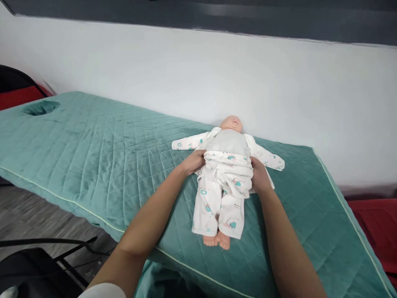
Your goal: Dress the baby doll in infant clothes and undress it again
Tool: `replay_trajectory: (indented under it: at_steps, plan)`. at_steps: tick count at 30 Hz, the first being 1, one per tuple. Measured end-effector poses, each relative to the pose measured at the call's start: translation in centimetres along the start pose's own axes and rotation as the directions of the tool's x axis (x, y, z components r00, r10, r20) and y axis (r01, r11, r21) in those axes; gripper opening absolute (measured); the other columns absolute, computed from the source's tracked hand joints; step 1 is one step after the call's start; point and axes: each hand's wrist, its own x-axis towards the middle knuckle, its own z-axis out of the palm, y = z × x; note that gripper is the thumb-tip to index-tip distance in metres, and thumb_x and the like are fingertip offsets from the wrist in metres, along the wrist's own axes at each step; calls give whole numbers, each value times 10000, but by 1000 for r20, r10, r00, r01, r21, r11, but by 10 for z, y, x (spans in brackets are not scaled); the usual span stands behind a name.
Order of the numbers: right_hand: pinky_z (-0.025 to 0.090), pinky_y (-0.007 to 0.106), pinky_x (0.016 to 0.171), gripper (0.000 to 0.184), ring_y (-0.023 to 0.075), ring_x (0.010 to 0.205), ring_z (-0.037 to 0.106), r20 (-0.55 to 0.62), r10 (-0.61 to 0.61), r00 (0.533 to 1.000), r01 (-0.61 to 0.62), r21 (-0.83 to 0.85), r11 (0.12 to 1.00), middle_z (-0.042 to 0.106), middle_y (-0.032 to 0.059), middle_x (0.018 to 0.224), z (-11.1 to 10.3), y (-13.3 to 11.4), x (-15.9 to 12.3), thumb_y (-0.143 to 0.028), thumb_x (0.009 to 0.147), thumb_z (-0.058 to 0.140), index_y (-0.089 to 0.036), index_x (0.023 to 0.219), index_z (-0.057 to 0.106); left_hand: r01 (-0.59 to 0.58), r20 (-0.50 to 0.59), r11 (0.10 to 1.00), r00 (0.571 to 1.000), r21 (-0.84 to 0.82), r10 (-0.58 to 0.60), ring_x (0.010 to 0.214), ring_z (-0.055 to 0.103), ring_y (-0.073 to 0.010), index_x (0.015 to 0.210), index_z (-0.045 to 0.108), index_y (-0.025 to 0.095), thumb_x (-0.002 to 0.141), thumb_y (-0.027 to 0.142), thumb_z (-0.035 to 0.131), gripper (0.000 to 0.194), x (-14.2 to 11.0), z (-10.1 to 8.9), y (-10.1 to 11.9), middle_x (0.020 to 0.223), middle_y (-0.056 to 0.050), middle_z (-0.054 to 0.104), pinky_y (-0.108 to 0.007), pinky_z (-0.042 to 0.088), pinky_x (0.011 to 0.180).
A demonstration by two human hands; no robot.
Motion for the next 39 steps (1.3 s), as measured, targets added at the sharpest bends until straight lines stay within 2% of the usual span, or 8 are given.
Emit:
replay_trajectory:
  at_steps: [5, 8, 16, 24, 27, 30, 33, 39]
  plan:
    - [496, 343, 785, 321, 227, 879, 623, 161, -52, 986, 56, -25, 998, 714, 39, 977, -8, -4, -2, -345, 651, 719, -219, 915, 589, -83, 6, 992, 997, 98, 82, 743, 634, -189, 739, 702, 132, 588, 133, 556, 210, -1, -5, -1, 713, -19, 704, -295, 514, 708]
    - [485, 352, 813, 303, 228, 882, 619, 188, -64, 980, 75, -53, 996, 709, 42, 983, -11, -5, -2, -342, 672, 705, -217, 922, 588, -105, 47, 987, 994, 124, 100, 791, 628, -188, 765, 710, 138, 596, 150, 532, 246, 0, -7, 0, 768, -19, 714, -295, 510, 746]
    - [379, 298, 660, 205, 187, 724, 522, -18, -96, 995, 78, -448, 891, 624, -8, 752, -11, 8, 2, -388, 695, 626, -222, 778, 541, -121, -25, 983, 992, 134, 126, 729, 574, -156, 656, 635, 148, 619, 185, 503, 142, 3, -7, 2, 718, -18, 677, -241, 464, 662]
    - [362, 290, 639, 161, 181, 680, 514, -166, -51, 985, -30, -455, 890, 602, -14, 676, -14, 17, 9, -317, 646, 626, -232, 710, 505, -168, -137, 977, 973, 133, 186, 522, 403, -105, 553, 496, 171, 640, 217, 465, 103, 5, -15, 0, 531, 30, 453, -223, 339, 499]
    - [360, 292, 644, 145, 181, 687, 512, -156, -51, 986, -30, -479, 877, 594, -18, 697, -15, 23, 12, -310, 666, 614, -234, 723, 505, -176, -164, 971, 966, 159, 202, 512, 350, -101, 540, 440, 183, 634, 217, 454, 101, 6, -17, -1, 530, 33, 399, -232, 287, 486]
    - [389, 299, 683, 175, 183, 723, 529, -97, -79, 992, 31, -421, 906, 605, -17, 754, -14, 25, 13, -306, 678, 608, -239, 816, 524, -164, -144, 968, 971, 191, 193, 532, 368, -103, 577, 458, 184, 662, 245, 483, 108, 5, -18, -1, 553, 38, 407, -237, 287, 511]
    - [413, 299, 696, 269, 174, 720, 520, -121, -147, 982, 102, -318, 943, 579, -19, 779, -12, 22, 11, -279, 674, 613, -240, 924, 521, -157, -104, 958, 977, 241, 186, 567, 410, -102, 653, 507, 178, 674, 276, 542, 106, 3, -18, 1, 599, 46, 457, -233, 316, 547]
    - [451, 319, 755, 131, 198, 940, 561, -181, -425, 887, 397, -169, 902, 580, 49, 999, -3, 1, 5, -239, 805, 537, -236, 930, 576, -297, -33, 936, 951, 189, 308, 636, 461, -92, 843, 490, 187, 687, 253, 609, 207, -3, -18, 5, 726, 49, 503, -209, 375, 600]
